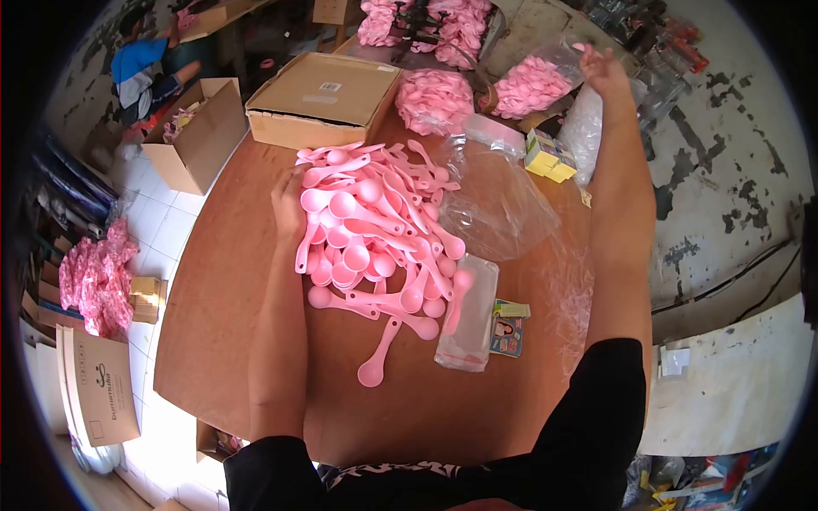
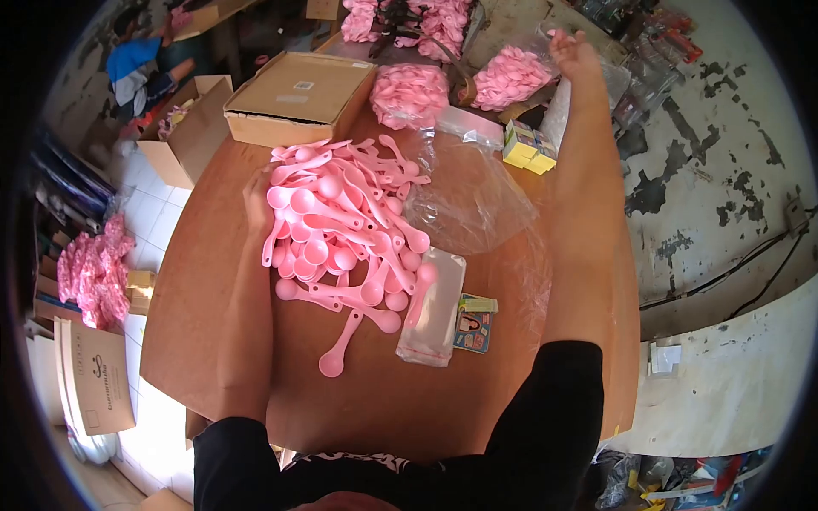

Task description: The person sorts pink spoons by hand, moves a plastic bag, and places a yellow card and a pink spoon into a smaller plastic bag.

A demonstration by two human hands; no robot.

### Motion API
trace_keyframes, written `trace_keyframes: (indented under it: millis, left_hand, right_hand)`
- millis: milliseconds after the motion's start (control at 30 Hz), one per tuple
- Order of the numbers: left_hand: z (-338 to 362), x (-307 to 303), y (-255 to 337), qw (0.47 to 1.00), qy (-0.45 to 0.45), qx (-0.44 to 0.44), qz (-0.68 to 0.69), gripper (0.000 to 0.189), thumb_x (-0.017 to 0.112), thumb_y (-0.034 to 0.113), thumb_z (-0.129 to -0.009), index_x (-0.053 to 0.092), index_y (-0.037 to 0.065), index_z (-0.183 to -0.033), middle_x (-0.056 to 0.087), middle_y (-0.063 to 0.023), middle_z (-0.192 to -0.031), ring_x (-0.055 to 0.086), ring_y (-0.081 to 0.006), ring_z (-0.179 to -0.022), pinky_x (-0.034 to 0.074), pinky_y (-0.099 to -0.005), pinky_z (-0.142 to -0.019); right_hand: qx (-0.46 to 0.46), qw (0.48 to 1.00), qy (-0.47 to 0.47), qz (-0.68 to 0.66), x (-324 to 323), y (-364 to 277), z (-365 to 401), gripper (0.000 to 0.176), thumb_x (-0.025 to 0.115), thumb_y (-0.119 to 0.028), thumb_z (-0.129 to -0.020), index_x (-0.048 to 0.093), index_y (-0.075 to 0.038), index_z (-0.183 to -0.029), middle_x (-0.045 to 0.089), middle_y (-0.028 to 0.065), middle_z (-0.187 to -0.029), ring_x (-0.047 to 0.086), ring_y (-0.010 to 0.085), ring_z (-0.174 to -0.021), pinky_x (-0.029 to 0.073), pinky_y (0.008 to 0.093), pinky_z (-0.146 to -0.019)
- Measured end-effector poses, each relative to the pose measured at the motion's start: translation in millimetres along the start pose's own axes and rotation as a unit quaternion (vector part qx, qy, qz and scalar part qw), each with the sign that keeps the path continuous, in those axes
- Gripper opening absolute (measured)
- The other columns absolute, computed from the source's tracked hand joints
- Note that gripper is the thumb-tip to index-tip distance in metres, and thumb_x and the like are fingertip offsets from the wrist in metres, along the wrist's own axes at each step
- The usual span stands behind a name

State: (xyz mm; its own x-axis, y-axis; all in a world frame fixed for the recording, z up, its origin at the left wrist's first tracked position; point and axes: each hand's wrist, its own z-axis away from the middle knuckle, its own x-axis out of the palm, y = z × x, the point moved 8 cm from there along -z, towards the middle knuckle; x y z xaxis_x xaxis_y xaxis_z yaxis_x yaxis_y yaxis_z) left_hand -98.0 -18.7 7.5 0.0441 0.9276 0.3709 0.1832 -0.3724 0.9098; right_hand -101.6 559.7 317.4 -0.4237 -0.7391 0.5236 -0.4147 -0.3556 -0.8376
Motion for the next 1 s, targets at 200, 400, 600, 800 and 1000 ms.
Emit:
trace_keyframes:
  millis: [200, 400, 600, 800, 1000]
  left_hand:
    - [0.8, 1.2, 1.8, 1.0, -0.015, -0.002, -0.015, 0.032, 0.047, 0.02, -0.094, 0.064, -0.004, -0.106, 0.064, -0.0104, -0.102, 0.058, -0.0174, -0.092, 0.044, -0.0285, -0.083]
    - [-1.1, 2.9, 1.7, 1.0, -0.019, 0.003, 0.009, 0.032, 0.048, 0.02, -0.094, 0.064, -0.004, -0.107, 0.064, -0.0103, -0.103, 0.058, -0.0171, -0.094, 0.044, -0.0281, -0.085]
    - [-8.5, -1.1, -9.1, 1.0, -0.026, 0.003, 0.015, 0.031, 0.047, 0.017, -0.093, 0.063, -0.006, -0.107, 0.064, -0.0109, -0.103, 0.059, -0.0175, -0.092, 0.046, -0.0289, -0.083]
    - [-13.6, -7.1, -11.9, 0.999, -0.028, 0.011, 0.019, 0.032, 0.045, 0.014, -0.092, 0.063, -0.006, -0.11, 0.063, -0.0125, -0.108, 0.059, -0.019, -0.097, 0.045, -0.0294, -0.087]
    - [-1.0, -9.0, 12.6, 0.999, 0.002, 0.051, -0.005, 0.031, 0.046, 0.014, -0.092, 0.063, -0.007, -0.109, 0.063, -0.0126, -0.109, 0.059, -0.0194, -0.099, 0.045, -0.0297, -0.088]
  right_hand:
    - [-0.139, 0.989, -0.049, 0.021, -11.6, -24.7, 18.8, 0.025, 0.046, -0.017, -0.098, 0.051, -0.007, -0.12, 0.061, 0.011, -0.118, 0.061, 0.0267, -0.102, 0.053, 0.042, -0.081]
    - [-0.009, 0.88, 0.155, 0.449, -172.2, 29.1, 70.1, 0.029, 0.055, -0.022, -0.09, 0.061, -0.009, -0.115, 0.065, 0.0061, -0.102, 0.063, 0.0204, -0.084, 0.049, 0.0339, -0.071]
    - [0.0, 0.763, 0.035, 0.645, -181.5, 156.8, 134.5, 0.069, 0.075, -0.058, -0.068, 0.065, -0.01, -0.117, 0.065, 0.0182, -0.109, 0.063, 0.0289, -0.105, 0.049, 0.0368, -0.086]
    - [0.038, 0.616, -0.116, 0.778, -136.5, 175.5, 198.0, 0.067, 0.076, -0.037, -0.07, 0.056, 0.001, -0.121, 0.059, 0.0254, -0.121, 0.059, 0.0305, -0.111, 0.046, 0.0343, -0.092]
    - [-0.186, 0.657, 0.061, 0.728, -73.6, 86.5, 222.7, 0.026, 0.063, -0.014, -0.071, 0.071, -0.006, -0.094, 0.067, 0.018, -0.103, 0.066, 0.0341, -0.09, 0.051, 0.0402, -0.079]
